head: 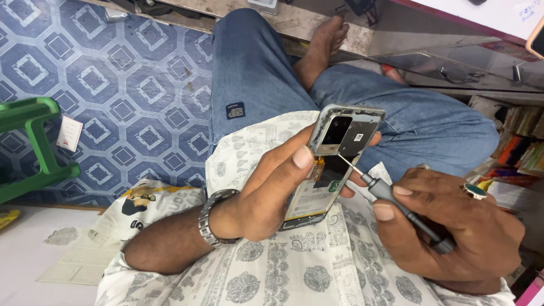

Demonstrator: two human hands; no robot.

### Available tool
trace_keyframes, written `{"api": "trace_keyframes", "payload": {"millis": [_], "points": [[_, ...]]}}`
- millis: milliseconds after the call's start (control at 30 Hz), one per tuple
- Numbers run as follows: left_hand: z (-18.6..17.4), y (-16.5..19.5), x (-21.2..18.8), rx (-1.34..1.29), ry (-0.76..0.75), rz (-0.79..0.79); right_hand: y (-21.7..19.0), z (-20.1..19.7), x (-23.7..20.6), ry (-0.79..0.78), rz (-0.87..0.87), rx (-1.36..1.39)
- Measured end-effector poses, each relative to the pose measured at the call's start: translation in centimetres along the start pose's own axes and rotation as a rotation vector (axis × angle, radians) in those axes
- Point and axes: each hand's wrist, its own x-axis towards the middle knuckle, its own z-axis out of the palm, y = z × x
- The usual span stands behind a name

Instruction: The person sits on the floor repairing a smartphone. They pry off and remove the phone's back cover, place it on the workbench, then use a screwdriver to unscrew and work on internal components while holding the opened phone on their lap, reaching to the bench for parts and tools.

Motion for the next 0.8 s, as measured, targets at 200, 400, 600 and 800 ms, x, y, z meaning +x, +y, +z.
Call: {"api": "trace_keyframes", "payload": {"millis": [200, 400, 600, 800], "points": [[0.1, -0.1, -0.2, 0.017, -0.01, -0.009, -0.8, -0.9, 1.6, -0.135, 0.017, -0.122], [0.0, -0.3, -0.2, 0.009, 0.008, -0.031, -1.8, -1.9, 3.0, -0.231, -0.012, -0.411], [0.1, -0.4, -0.5, 0.013, 0.02, -0.042, -1.2, -1.9, 3.1, -0.296, -0.149, -0.402], [-0.1, -1.0, -0.5, 0.033, 0.037, -0.079, -1.4, -1.7, 3.6, -0.341, -0.106, -0.396]]}}
